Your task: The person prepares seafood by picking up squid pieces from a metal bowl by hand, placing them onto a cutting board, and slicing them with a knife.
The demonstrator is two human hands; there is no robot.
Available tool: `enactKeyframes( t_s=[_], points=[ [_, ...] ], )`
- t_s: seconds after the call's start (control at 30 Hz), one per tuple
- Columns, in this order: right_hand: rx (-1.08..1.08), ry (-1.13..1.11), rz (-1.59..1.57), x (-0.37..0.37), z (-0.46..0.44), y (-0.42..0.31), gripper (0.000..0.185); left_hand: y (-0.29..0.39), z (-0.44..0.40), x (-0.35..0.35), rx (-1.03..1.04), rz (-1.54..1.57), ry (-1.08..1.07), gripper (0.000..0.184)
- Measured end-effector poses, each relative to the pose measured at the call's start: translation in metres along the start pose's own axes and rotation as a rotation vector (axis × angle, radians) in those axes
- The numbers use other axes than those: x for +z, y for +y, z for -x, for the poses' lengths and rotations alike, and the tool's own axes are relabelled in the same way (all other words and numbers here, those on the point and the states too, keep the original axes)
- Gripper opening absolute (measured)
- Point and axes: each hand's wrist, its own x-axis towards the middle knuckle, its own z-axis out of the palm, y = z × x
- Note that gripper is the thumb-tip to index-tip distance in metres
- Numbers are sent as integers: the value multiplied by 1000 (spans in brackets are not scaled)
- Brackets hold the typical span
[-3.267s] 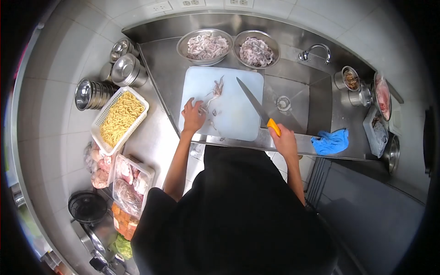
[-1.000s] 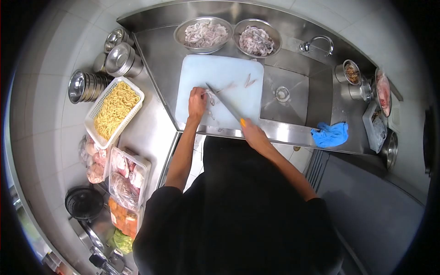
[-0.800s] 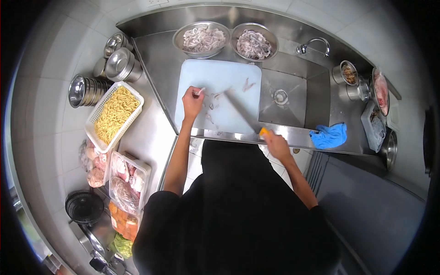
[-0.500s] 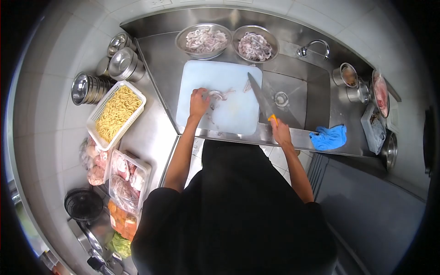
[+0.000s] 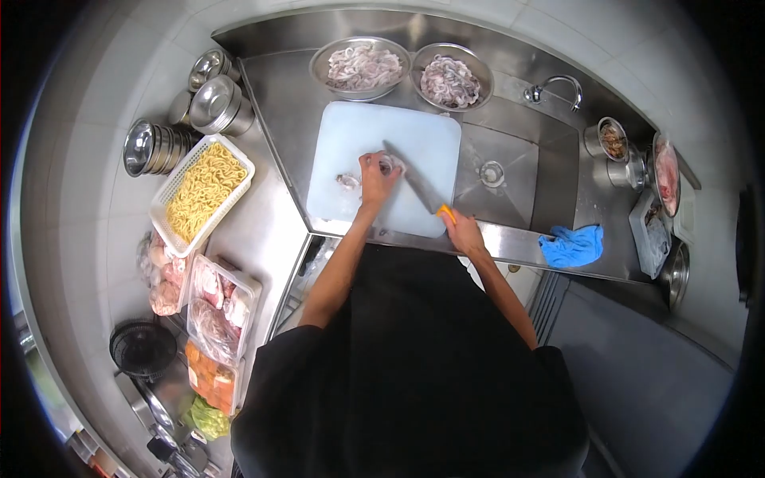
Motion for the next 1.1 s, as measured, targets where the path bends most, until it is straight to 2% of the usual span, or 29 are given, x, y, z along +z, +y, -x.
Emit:
enactKeyframes(
  t_s=[0.07,0.17,0.27,0.37,0.43,0.5,0.6,0.67,0.73,0.8,0.87,0.97,1.1],
  points=[
    [-32,-34,-23,2,-4,-12,49,-1,-1,8,44,-52,99,55],
    [-57,-23,-80,3,-6,-16,46,7,-7,8,-121,177,34,47],
    [-84,54,-176,-29,2,-37,45,40,-21,8,-50,314,96,42],
    [-76,212,-109,-70,-3,-48,42,93,-61,14,167,361,151,40],
    [-54,312,-63,-108,-8,-62,40,123,-102,22,255,416,114,39],
    [-101,496,86,-135,-26,-61,44,139,-147,27,451,300,147,40],
    [4,555,294,-182,-24,-93,41,150,-173,-14,434,184,-172,39],
    [7,618,331,-195,-28,-88,40,129,-169,-56,426,31,-353,38],
    [-2,592,243,-201,-16,-89,41,72,-141,-88,419,-208,-367,38],
    [-5,536,156,-193,-3,-86,42,29,-97,-116,229,-564,-471,37],
    [-5,460,73,-178,7,-79,43,-12,-48,-123,95,-585,-506,32],
    [-16,395,-52,-139,12,-64,44,-42,-5,-113,254,-399,-372,28],
    [14,299,-73,-112,22,-52,43,-38,-10,-89,163,-136,-391,20]
  ],
)
